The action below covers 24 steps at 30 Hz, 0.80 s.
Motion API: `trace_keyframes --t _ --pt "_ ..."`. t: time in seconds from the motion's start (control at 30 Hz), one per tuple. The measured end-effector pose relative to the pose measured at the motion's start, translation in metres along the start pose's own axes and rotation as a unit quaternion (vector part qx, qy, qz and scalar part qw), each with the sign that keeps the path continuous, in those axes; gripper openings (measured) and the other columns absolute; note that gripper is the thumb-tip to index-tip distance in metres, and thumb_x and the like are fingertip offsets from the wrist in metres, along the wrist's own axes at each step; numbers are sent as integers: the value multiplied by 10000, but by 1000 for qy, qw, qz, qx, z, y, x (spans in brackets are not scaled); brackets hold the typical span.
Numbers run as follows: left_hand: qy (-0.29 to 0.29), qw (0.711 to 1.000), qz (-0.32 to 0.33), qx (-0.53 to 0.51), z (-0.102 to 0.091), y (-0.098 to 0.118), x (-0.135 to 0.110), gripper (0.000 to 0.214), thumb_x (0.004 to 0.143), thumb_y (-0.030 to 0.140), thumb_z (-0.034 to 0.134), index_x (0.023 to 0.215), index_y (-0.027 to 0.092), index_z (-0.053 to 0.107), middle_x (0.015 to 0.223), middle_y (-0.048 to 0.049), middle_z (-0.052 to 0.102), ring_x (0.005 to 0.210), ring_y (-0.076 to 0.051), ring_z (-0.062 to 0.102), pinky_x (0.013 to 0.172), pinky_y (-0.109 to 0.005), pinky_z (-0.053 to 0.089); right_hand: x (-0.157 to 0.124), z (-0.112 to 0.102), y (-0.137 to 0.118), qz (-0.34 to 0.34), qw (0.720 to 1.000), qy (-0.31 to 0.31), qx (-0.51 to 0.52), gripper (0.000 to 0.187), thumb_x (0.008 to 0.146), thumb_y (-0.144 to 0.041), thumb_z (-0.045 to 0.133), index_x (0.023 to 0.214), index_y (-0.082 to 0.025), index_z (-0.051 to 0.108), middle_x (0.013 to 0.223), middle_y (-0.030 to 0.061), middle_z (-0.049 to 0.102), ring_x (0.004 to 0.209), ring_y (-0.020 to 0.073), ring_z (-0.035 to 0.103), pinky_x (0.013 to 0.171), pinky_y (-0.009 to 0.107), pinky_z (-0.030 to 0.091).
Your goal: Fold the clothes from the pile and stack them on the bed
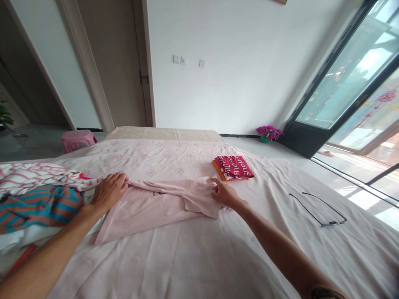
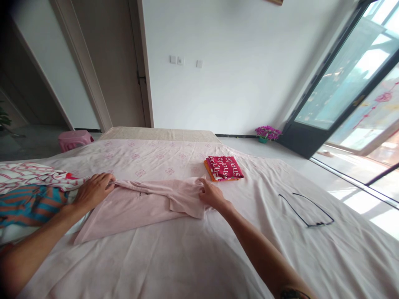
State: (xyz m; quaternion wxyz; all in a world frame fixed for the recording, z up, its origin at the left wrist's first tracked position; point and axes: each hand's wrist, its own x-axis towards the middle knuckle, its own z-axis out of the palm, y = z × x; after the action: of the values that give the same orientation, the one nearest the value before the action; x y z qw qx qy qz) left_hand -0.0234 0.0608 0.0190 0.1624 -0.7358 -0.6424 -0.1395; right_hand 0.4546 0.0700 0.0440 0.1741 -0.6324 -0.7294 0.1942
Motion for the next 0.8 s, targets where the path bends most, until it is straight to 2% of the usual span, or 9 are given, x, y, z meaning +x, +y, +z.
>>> trace_keyframes --t 0.07,0.13,0.2,0.27,0.37,0.47,0.57,0.63,0.8 --pt "-6 999 -38 -6 -6 1 -1 196 884 271 444 1006 200 580 1007 -88 694 928 -256 643 740 -335 454 1 -2 0 20 989 7 149 524 766 -235 595 1288 -241 566 877 13 648 753 167 610 650 256 446" --pt "-25 997 -73 -15 -10 1 -3 243 908 299 417 1081 210 563 1007 -79 709 875 -254 666 660 -323 436 0 -5 0 43 945 1 324 510 791 -282 571 1296 -218 545 908 23 626 731 153 610 620 253 476" --pt "-36 997 -66 -15 -11 -2 -4 271 915 299 397 1110 206 562 983 -83 717 873 -260 671 683 -331 440 -2 -5 -1 64 905 -30 420 557 783 -314 602 1326 -215 526 905 21 615 702 141 606 594 246 487" --pt "-44 999 -14 -21 -10 -6 -4 263 905 267 391 1070 196 583 973 -90 716 935 -260 660 786 -347 451 -2 -2 -1 78 905 -73 412 644 721 -282 678 1345 -220 535 857 5 616 663 128 588 566 230 472" --pt "-62 996 35 -53 -7 -11 -2 250 900 260 390 1006 199 609 992 -83 715 979 -243 648 885 -351 441 3 4 -4 53 936 -90 337 673 629 -176 702 1296 -192 616 729 -31 592 584 103 524 507 205 403" --pt "-41 995 -21 -86 -13 -13 3 281 913 294 384 1055 207 611 1085 -80 708 1010 -235 645 870 -334 457 18 -1 -12 1 933 -28 360 541 641 -202 660 1178 -147 701 650 -37 568 529 88 462 487 212 356" --pt "11 993 -44 -111 -27 -11 7 276 897 307 419 1059 207 619 1152 -74 687 1083 -238 621 906 -329 457 29 -18 -19 -44 894 66 441 484 647 -257 669 1114 -144 727 732 0 644 582 99 502 547 232 394" --pt "39 992 -30 -118 -35 -9 3 262 877 293 444 1035 200 631 1130 -76 688 1090 -250 613 938 -348 450 28 -26 -17 -65 881 92 459 451 621 -245 682 1058 -151 746 798 19 683 643 115 537 596 245 418" --pt "9 989 51 -141 -34 -5 -30 228 860 257 464 996 217 643 1044 -54 704 1026 -232 639 924 -343 462 7 -17 8 12 896 22 443 376 527 -216 705 892 -158 776 703 8 682 604 125 528 579 258 403"
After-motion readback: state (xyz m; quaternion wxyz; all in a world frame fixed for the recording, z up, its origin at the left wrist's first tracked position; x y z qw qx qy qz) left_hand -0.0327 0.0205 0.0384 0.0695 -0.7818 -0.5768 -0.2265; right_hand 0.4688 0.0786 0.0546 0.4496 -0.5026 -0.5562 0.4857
